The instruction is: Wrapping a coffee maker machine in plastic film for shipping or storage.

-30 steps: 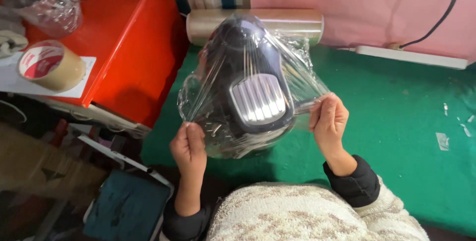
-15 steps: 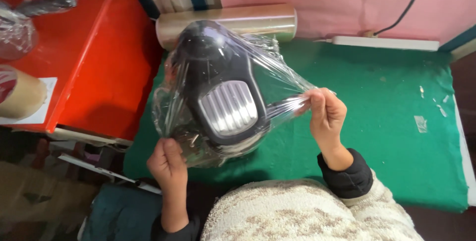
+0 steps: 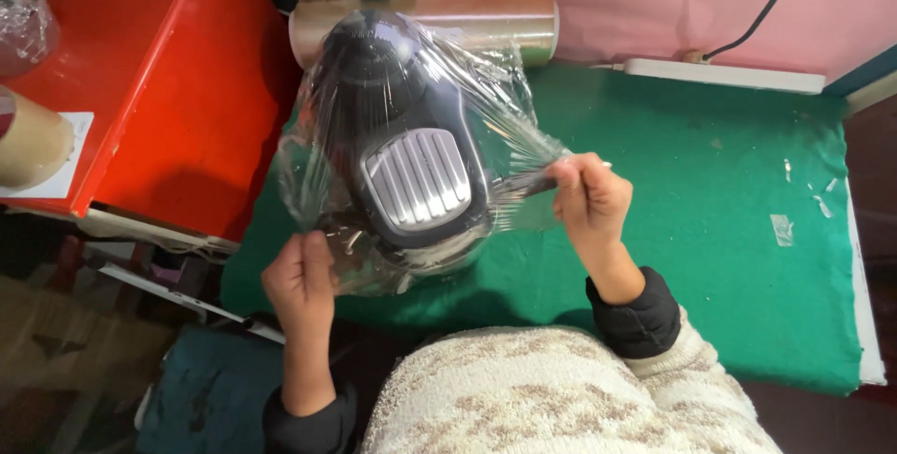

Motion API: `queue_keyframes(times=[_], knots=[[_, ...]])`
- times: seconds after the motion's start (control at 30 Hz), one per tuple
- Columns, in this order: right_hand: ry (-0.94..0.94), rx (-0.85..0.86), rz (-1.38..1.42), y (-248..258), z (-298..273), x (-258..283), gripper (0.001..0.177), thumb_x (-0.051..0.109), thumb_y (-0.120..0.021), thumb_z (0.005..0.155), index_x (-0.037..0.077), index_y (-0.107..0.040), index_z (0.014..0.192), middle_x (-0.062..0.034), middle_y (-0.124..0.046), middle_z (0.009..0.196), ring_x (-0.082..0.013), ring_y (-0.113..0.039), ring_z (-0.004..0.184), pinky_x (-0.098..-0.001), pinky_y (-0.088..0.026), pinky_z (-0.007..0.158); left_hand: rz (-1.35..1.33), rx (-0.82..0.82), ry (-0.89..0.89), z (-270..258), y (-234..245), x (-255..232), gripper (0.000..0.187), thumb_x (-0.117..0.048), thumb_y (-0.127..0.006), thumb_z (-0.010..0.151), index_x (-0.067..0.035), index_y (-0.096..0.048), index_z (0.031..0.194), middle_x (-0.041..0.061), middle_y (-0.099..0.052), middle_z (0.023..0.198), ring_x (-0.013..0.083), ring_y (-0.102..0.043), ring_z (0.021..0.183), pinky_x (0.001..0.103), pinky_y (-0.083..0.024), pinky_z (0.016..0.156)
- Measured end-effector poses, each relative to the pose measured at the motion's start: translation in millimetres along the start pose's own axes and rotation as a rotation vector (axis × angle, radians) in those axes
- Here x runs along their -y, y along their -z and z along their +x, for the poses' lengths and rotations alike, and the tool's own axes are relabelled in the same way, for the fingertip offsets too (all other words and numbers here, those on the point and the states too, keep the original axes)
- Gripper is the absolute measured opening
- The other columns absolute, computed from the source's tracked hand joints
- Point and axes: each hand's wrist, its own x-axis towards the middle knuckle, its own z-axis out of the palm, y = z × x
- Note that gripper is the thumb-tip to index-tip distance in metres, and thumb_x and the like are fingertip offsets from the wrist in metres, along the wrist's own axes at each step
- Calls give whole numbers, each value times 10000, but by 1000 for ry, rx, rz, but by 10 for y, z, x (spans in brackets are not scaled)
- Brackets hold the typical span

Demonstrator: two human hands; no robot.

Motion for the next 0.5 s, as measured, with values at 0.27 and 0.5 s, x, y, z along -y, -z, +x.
queue_keyframes(times=[0.27,0.5], knots=[[298,12,-174,-188,-244,-118,430,60,-735,998,-50,-540,1365,-34,-538,648,-113,-471,529,-263,-404,530,-58,-6,-89,-157,-240,-11,189,-194,-634,1049,-33,-535,1046,-24,-537,669,22,-465,594,241,-369,523],[291,265,-242,-320,-230,110,453,-71,-636,972,-3,-578,1416,-134,-640,805,-221,-638,659,-307,-527,645,424,25,-459,-95,-250,-257,362,-147,-579,1091,-115,-581,1451,156,-732,1071,255,-732,816,339,-550,703]])
